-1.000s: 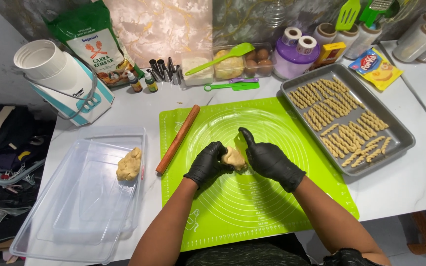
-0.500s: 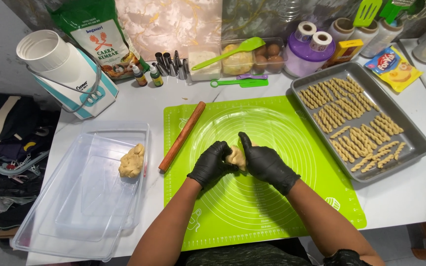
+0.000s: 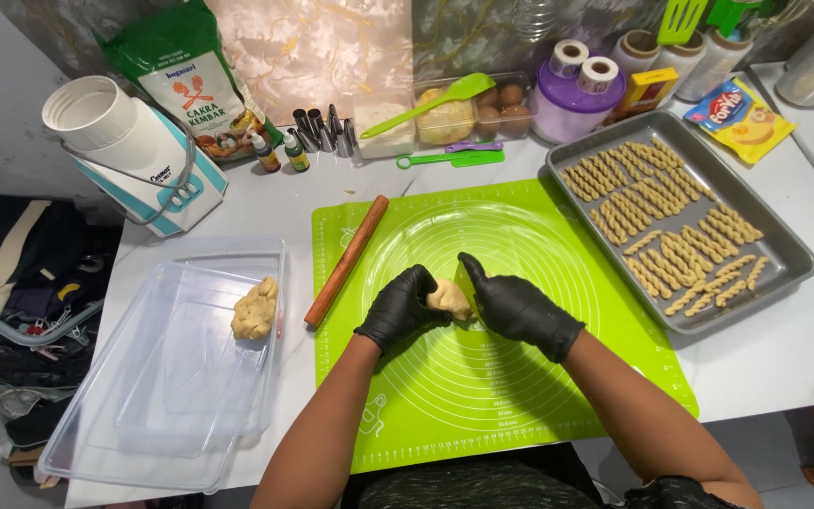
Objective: The person is manually rolling out small pieces of dough into thin cylinders and twisting them into decorative shapes before placing them on a baking tray.
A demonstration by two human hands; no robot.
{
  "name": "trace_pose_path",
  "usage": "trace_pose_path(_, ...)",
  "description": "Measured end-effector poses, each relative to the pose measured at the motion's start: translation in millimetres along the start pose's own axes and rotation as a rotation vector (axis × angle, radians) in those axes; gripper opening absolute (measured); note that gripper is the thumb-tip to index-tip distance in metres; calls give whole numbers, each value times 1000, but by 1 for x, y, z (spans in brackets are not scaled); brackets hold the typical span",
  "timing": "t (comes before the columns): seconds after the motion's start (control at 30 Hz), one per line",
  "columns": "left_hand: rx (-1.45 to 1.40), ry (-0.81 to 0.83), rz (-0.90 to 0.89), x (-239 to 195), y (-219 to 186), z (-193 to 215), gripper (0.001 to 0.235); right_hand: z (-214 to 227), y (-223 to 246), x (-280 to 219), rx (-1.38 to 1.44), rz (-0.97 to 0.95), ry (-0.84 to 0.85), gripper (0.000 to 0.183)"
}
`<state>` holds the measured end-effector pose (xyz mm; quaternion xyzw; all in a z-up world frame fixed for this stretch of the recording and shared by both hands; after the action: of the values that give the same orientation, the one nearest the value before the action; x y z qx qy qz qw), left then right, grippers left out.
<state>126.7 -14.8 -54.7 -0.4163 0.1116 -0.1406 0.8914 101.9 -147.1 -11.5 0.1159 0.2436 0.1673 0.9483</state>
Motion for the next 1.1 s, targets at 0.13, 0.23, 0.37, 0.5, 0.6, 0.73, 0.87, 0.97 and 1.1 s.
trace_pose_path(0.13, -12, -3, 42, -2, 4, -2, 62, -9, 14, -8, 41, -48, -20, 80)
trace_pose_path(0.23, 50, 39, 53, 4, 19, -7, 82, 1, 19, -13, 136, -26, -115, 83)
trace_pose_path(0.37, 292, 51, -121, 21, 33, -34, 81, -8, -16, 11, 96, -33, -166, 77)
trace_pose_path(0.5, 426, 26, -94, 7, 13, -28, 71, -5, 8, -6, 0, -14, -101, 87)
trace_pose_path(0.6, 554, -181, -103, 3, 16, -13, 68, -17, -2, 5, 437, -92, -186, 75)
trace_pose_path(0.73, 569, -396, -92, -62, -14, 69, 67, -8, -9, -20, 2, -37, -133, 79)
trace_pose_path(0.87, 699, -737, 41, -137, 7, 146, 65, 12, -14, -20, 598, 3, -287, 76)
trace_pose_path(0.97, 1046, -834, 368, -179, 60, 184, 71, 2, -9, 0, 915, 153, -353, 86)
trace_pose_path(1.1, 1206, -764, 541, -212, 86, 188, 79, 1, 15, 20, 723, 45, -471, 88)
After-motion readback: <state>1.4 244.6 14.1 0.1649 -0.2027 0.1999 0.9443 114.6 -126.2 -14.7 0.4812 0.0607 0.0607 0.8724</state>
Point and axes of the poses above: each hand's wrist, its own x-axis towards the middle knuckle, its own z-axis out of the back of the hand, y = z × x, the point moved 10 cm from there along x, towards the middle knuckle, and after that the axes turned 3 degrees about x, right-handed, at the moved point
